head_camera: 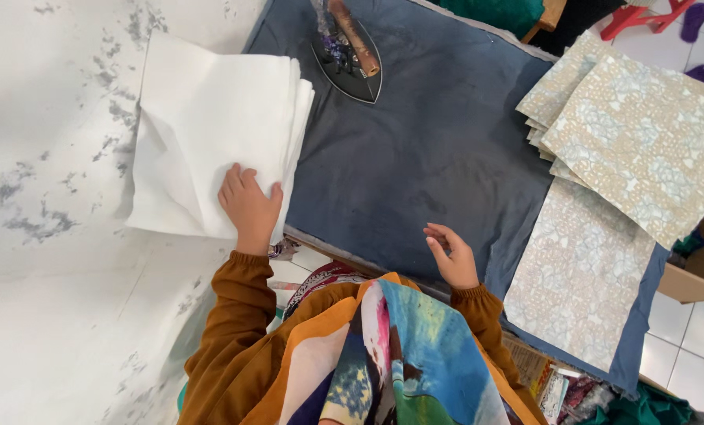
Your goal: The person irons patterned fabric pieces on a dark ironing board. They place a white sheet over the fabric, smooth it, and press with a hot iron. The person repeats this process for multiple fabric pieces, stacking finished items to the side.
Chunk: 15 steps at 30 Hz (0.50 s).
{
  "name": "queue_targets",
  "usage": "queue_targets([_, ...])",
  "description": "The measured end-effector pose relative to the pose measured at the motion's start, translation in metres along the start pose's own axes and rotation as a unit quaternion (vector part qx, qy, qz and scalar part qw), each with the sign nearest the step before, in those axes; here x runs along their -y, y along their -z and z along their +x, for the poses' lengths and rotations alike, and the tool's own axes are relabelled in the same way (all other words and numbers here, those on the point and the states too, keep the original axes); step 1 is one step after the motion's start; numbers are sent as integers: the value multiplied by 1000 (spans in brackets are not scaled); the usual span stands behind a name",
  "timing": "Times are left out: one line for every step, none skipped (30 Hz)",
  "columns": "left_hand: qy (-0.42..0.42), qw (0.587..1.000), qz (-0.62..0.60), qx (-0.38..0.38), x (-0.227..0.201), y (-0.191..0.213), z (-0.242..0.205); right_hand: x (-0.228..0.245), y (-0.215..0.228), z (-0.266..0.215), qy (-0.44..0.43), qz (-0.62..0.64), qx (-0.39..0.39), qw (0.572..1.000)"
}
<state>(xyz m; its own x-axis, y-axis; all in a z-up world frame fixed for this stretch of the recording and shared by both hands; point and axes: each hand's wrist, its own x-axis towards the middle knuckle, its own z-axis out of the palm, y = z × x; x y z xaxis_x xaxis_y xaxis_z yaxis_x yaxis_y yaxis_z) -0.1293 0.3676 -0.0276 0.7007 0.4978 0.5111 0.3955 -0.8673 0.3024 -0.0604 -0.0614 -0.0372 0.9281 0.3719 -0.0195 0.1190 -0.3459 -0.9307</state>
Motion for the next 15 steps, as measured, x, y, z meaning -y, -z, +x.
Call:
queue_targets([5,1000,-30,6,-1,0,-1,-1,1,1,-5,-10,8,1000])
queue_targets([9,999,-31,23,-1,0,0,-2,1,-1,-11,-19,15,1000])
queue_targets([14,999,-32,40,1,1,3,-3,1,-1,-7,-11,4,1000])
queue_targets([20,998,-33,58,3,1,3,-5,3,-4,-4,-4,-5,1000])
queue_targets([9,997,-29,66,3,1,3,-6,5,-8,-1,3,-14,1000])
queue_targets([-3,997,-24,69,5,2,3,-7,6,-8,-7,5,-18,1000])
queue_targets([-16,997,-19,73,5,3,3,-8,7,-8,-12,6,-21,1000])
queue_targets([-29,998,-2,63,5,4,2,-8,8,-10,-19,8,-24,1000])
queue_targets([-43,998,15,53,5,4,1,-9,9,-11,-24,7,-22,999])
queue_targets([-57,997,32,43,4,3,0,-9,10,-13,-29,5,-22,999])
queue_targets([-40,998,6,45,4,3,0,-9,11,-13,-34,3,-21,999])
queue_targets([-24,998,-21,47,5,3,1,-9,11,-14,-37,-4,-19,999])
queue_targets([-9,998,-47,49,8,3,2,-9,11,-14,-41,-10,-16,999])
queue_targets([10,996,-44,80,11,3,3,-8,12,-15,-45,-18,-13,999])
queue_targets([30,993,-41,110,15,4,4,-8,13,-15,-41,-8,-12,999])
